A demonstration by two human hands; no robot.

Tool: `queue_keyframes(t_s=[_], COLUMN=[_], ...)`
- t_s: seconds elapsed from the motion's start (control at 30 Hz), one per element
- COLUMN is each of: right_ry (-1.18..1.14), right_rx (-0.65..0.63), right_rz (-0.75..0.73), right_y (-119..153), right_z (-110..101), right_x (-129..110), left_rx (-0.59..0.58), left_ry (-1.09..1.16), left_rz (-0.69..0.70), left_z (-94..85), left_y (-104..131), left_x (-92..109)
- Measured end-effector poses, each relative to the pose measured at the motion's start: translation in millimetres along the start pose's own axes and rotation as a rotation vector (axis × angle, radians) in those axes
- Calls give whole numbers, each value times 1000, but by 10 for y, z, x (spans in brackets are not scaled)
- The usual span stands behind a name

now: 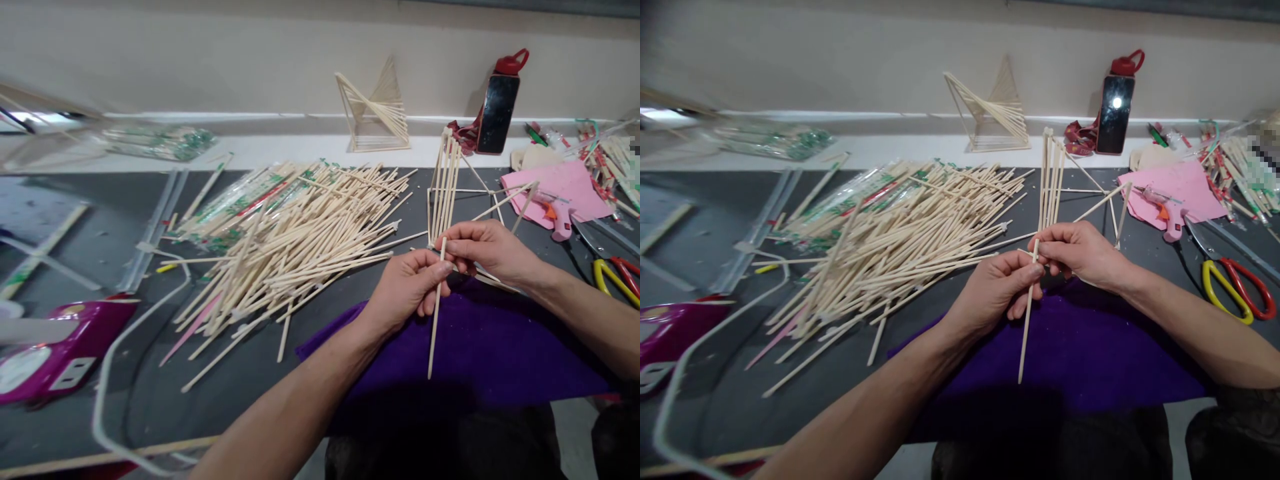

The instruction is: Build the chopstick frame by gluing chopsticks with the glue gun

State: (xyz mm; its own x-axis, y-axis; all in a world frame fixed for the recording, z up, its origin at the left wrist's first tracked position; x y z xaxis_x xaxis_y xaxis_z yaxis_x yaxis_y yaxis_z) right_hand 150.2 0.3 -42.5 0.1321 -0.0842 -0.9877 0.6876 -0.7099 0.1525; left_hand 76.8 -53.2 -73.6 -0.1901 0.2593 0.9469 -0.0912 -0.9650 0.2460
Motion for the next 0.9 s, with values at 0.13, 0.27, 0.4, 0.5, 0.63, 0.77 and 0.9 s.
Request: queue_keyframes(t_s=[0.13, 0.27, 0.4, 0.5, 0.63, 0.77, 0.9], right_ry=[54, 92, 128, 107, 74, 96, 212], right_rx=[18, 38, 70, 65, 71, 93, 116], right_rz=[-7, 10, 17, 10, -10, -15, -52], right_y=[7, 18, 25, 21, 16, 29, 65], right_z=[-2, 25, 17, 21, 10, -9, -28], right_x=[13, 2, 21, 44, 44, 33, -36], left_rx=[3, 5, 4, -13, -44, -92, -167], left_ry=[-13, -24, -15, 4, 55, 125, 203], left_rz=[-1, -1, -2, -7, -33, -66, -109], left_z=[-7, -10, -6, 17, 48, 76, 125], left_y=[-15, -34, -39, -33, -33, -44, -45], left_x=[-21, -41, -49, -51, -67, -79, -89])
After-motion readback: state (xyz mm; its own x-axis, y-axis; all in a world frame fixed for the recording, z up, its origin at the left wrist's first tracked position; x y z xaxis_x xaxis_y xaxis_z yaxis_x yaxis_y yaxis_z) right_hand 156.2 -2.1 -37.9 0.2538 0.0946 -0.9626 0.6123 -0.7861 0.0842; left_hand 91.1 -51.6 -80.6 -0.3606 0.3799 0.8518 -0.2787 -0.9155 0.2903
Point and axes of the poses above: each hand's wrist, its own y-axis away from the middle knuckle, its own z-axis out of the palm, x = y × z, the point moved 10 cm from there along -y, towards the middle knuckle
